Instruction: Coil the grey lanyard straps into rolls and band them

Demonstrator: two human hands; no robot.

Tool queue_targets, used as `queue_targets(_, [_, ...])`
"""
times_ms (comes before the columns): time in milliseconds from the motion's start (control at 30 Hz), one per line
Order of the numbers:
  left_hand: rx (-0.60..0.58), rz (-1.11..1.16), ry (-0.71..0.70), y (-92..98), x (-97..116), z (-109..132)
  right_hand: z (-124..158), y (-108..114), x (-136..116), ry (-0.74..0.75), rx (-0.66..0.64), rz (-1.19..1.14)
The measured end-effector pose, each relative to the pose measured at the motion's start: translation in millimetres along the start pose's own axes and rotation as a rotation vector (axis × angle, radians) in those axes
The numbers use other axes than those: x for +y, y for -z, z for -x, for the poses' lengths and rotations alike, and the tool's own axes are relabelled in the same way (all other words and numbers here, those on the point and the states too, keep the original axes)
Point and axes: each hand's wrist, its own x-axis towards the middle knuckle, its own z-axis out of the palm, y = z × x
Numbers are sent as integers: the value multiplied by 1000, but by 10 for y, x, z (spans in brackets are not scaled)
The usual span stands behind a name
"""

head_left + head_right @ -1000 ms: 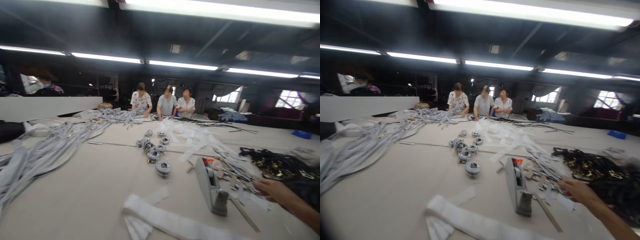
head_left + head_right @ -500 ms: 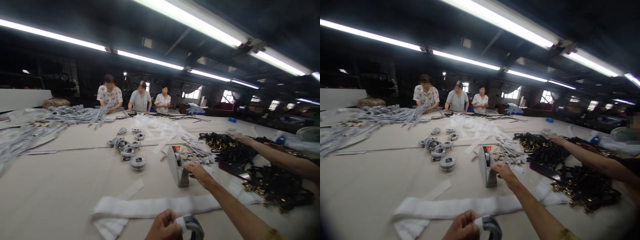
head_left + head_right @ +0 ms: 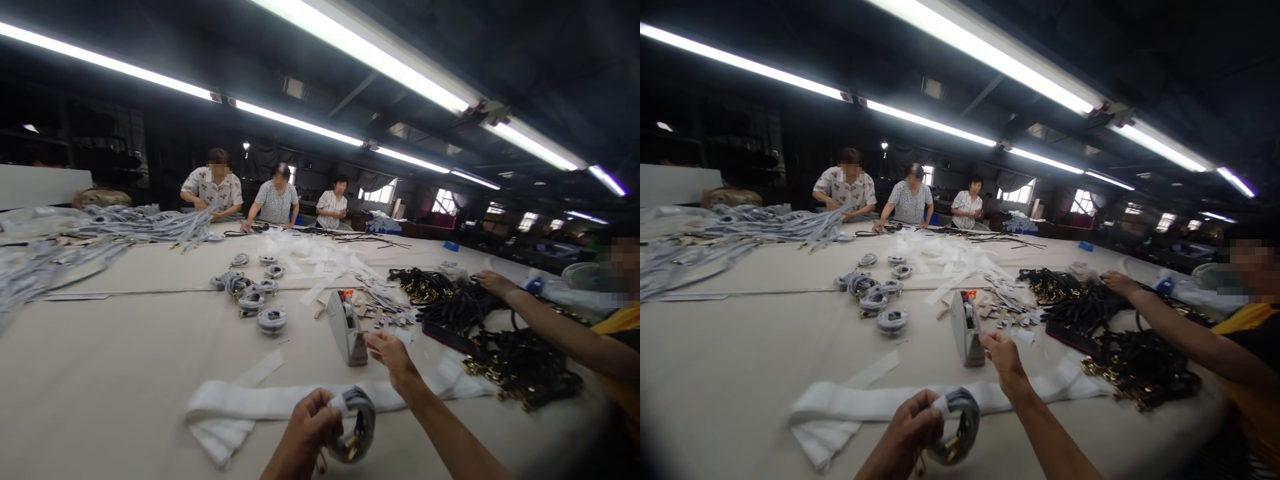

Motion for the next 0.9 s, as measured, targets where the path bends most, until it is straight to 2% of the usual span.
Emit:
queue_targets(167, [61, 69, -44, -3, 85, 31, 192, 30, 241, -128, -5, 30])
queue_targets(300, [145, 52, -108, -30, 204, 77, 432, 131, 105, -53, -41, 19])
queue_targets(367, [197, 9, -149, -36, 244, 89, 650, 126, -70, -2, -121, -15])
queue_targets(467, [237, -42, -166, -41, 279, 118, 1027, -6, -317, 80, -332, -27])
queue_targets(567, [253, -141, -158, -63, 313, 177, 1289, -208, -398, 141, -486, -20])
queue_targets(633, [251, -197, -165, -78, 335, 210, 1333, -331, -352, 148, -487, -17])
queue_targets(733, [195, -220, -226, -80, 342, 219, 1258, -450, -227, 126, -433, -5])
queue_targets(900, [165, -302, -309, -71, 316, 236, 1116, -478, -51, 54, -441, -28])
